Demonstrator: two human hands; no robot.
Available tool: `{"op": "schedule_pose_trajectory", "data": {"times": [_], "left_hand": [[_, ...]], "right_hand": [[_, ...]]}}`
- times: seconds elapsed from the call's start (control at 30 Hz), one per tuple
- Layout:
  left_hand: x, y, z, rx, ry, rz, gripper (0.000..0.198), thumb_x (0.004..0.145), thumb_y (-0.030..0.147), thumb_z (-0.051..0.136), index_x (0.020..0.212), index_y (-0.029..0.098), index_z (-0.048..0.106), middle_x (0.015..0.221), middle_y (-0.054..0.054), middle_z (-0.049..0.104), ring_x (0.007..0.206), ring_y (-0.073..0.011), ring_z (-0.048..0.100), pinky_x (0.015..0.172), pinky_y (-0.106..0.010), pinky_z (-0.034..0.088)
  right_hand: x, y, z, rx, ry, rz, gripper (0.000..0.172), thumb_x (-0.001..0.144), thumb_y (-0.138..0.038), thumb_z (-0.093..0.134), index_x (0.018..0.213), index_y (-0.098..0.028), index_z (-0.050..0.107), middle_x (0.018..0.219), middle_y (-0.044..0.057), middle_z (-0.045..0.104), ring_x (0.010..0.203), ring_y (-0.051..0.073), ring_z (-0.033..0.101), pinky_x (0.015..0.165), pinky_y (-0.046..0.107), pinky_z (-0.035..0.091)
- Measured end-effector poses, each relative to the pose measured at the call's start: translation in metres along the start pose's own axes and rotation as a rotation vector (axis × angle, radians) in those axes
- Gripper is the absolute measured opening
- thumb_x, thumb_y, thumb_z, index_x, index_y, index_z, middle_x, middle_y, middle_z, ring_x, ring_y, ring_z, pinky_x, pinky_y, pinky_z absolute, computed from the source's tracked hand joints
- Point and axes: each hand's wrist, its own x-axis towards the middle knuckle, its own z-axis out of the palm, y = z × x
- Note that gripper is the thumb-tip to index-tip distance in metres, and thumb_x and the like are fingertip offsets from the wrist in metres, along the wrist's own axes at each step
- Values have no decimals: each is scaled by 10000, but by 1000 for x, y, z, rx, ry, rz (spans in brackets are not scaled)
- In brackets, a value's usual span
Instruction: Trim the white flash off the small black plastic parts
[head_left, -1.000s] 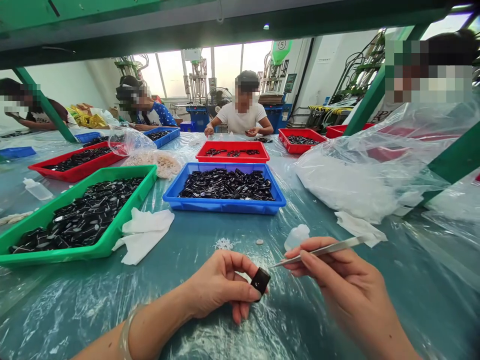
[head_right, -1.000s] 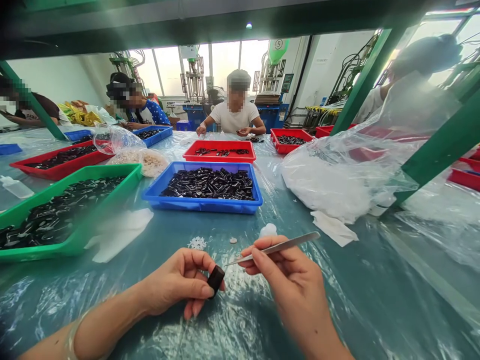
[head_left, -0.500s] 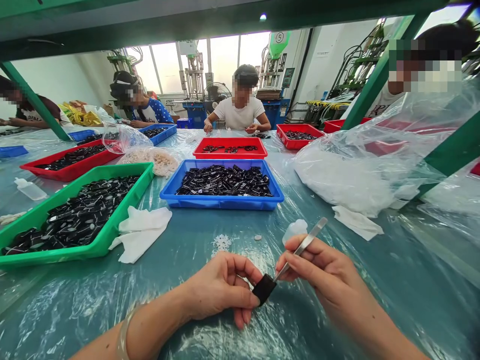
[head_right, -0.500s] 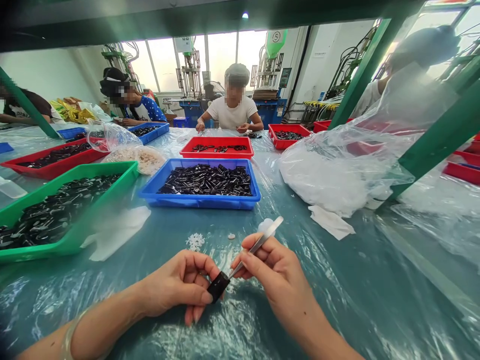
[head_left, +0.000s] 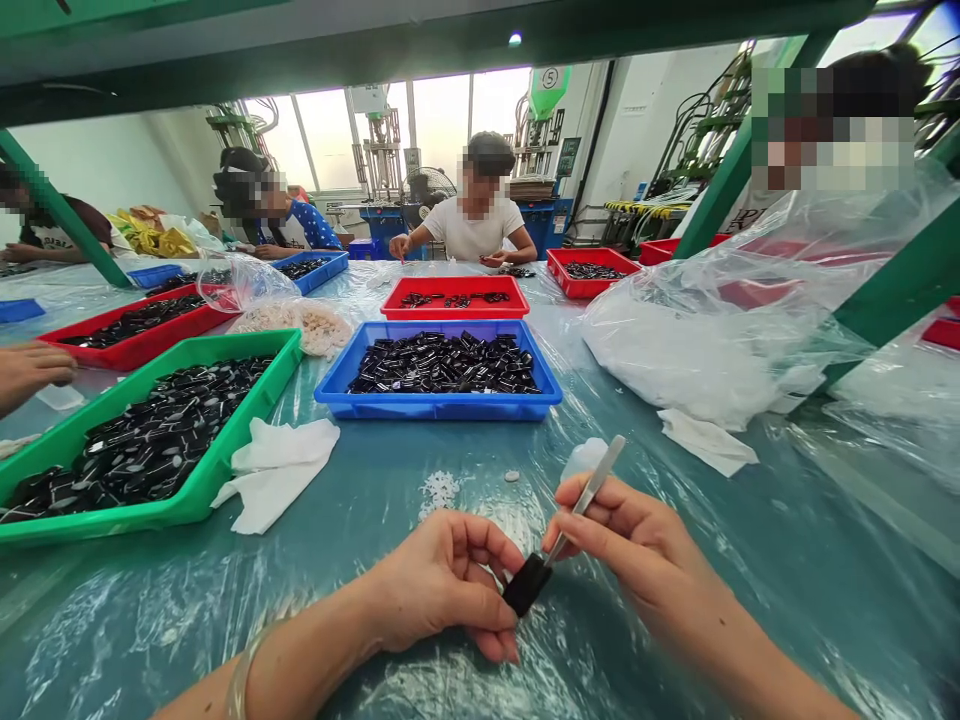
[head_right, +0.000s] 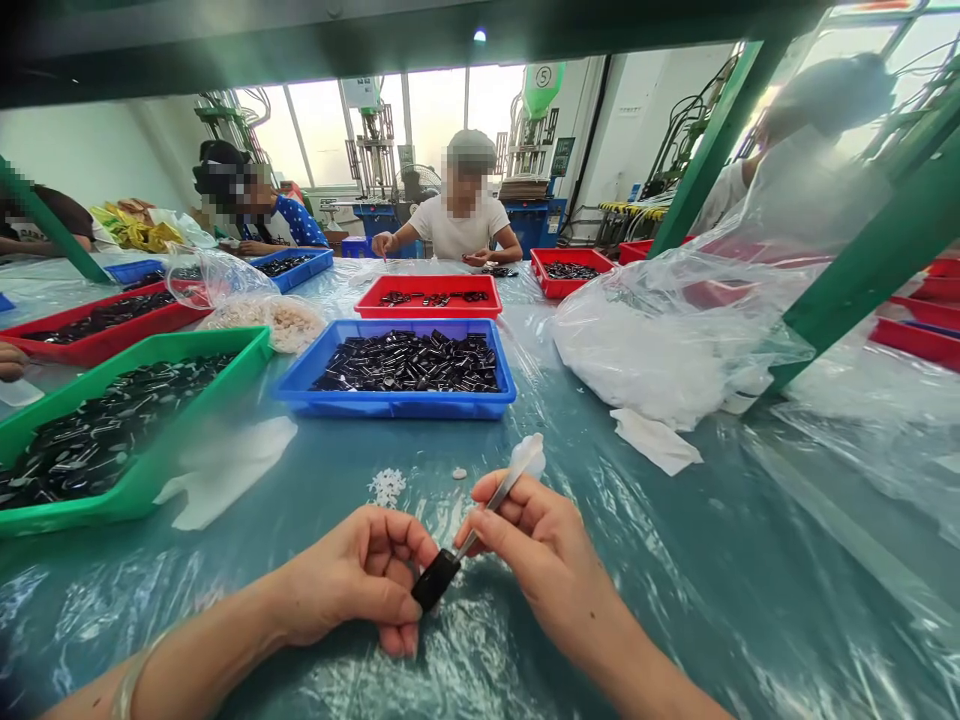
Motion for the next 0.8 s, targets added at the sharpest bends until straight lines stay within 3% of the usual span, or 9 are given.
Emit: {"op": "schedule_pose_trajectory", "data": {"times": [0.33, 0.8], "left_hand": [[1, -2, 0, -16, 24, 1, 246, 564, 79, 697, 777, 118, 580, 493, -29, 633, 469, -148, 635, 438, -169, 496], [3, 0, 2, -18, 61, -9, 244, 551, 84, 686, 775, 107, 594, 502, -22, 625, 465, -135, 628, 430, -162, 493]], "right_hand": [[1, -4, 3, 7, 25, 13, 227, 725, -356, 675, 803, -176, 560, 616, 10, 661, 601, 168, 619, 617, 286, 490], [3, -3, 2, 8, 22, 32, 199, 756, -334, 658, 813, -175, 552, 621, 4, 651, 611, 164, 611, 630, 291, 485]]}}
